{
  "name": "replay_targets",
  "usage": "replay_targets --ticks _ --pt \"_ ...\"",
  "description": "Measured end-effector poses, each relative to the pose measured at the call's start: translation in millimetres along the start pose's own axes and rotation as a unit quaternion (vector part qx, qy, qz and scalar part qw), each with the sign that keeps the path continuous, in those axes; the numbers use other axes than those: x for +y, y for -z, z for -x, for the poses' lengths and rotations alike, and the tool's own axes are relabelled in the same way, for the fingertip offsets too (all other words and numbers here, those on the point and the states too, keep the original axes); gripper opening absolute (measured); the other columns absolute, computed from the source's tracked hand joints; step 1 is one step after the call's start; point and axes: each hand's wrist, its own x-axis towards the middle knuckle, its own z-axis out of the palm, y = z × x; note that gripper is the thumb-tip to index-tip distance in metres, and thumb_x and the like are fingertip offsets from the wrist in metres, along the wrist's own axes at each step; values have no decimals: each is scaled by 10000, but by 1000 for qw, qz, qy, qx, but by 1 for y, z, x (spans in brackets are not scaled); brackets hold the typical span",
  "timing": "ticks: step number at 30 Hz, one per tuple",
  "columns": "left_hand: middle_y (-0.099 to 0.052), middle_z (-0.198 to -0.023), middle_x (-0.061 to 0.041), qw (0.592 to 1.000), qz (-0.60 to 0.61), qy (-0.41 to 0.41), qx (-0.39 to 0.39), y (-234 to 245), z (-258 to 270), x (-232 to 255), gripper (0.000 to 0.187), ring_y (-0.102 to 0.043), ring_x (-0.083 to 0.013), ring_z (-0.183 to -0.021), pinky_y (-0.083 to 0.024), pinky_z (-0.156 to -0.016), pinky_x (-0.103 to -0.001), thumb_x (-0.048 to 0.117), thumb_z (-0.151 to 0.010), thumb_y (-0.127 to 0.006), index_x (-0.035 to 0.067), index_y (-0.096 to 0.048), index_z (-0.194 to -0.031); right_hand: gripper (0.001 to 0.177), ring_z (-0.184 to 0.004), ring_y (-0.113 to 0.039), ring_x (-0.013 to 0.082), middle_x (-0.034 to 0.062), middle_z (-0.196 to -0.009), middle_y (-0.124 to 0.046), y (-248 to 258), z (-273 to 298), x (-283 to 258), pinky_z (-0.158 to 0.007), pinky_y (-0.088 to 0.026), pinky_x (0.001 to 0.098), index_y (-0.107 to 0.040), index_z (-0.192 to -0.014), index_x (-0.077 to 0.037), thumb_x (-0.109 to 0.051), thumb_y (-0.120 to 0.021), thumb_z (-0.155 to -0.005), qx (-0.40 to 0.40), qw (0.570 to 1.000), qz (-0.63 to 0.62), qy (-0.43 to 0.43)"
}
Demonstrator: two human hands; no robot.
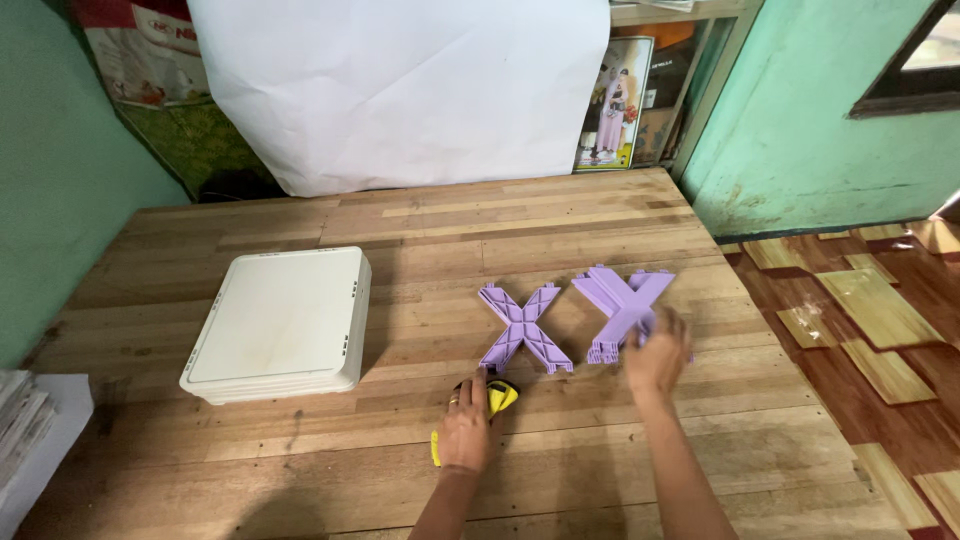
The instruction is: The person wipes the surfaces of purple X-shaped decorative letters with a yellow and black cloth. They handle the letters one at a time, turning them over to clean different sides, then place them back on the wooden table. The letters are eventually stacked together.
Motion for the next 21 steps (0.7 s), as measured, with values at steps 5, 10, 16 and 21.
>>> replay_targets --ticks 5,10,16,21 --pt "-591 -1240 -195 999 0 41 -29 10 3 4 651 -607 -374 -1112 -440 -1026 -486 376 -828 -659 -2 -440 -1311 595 -1224 -549 450 281 -1240 -647 -4 4 44 -1053 -362 551 -610 -1291 73 -235 -817 -826 -74 993 76 -54" --pt "-572 -1248 -205 999 -6 35 -27 24 10 10 611 -567 -386 -1148 -395 -1021 -524 404 -867 -585 0 -443 -1303 398 -1068 -673 402 225 -1112 -722 6 8 49 -982 -513 479 -712 -1233 -13 -178 -778 -876 -113 990 21 -86" --pt "-533 -1309 -250 999 -29 32 -8 26 28 16 581 -508 -428 -1186 -367 -1002 -585 506 -973 -535 37 -484 -1314 360 -963 -701 395 227 -1049 -727 29 1 32 -883 -539 480 -724 -1205 -16 -170 -799 -889 -65 991 -42 -111" --pt "-508 -1441 -231 993 -98 44 -39 15 40 10 536 -543 -404 -1189 -435 -976 -539 272 -899 -560 231 -533 -1433 381 -853 -728 330 190 -991 -742 50 -10 6 -780 -563 434 -716 -1230 -54 -152 -796 -871 -61 984 -100 -137"
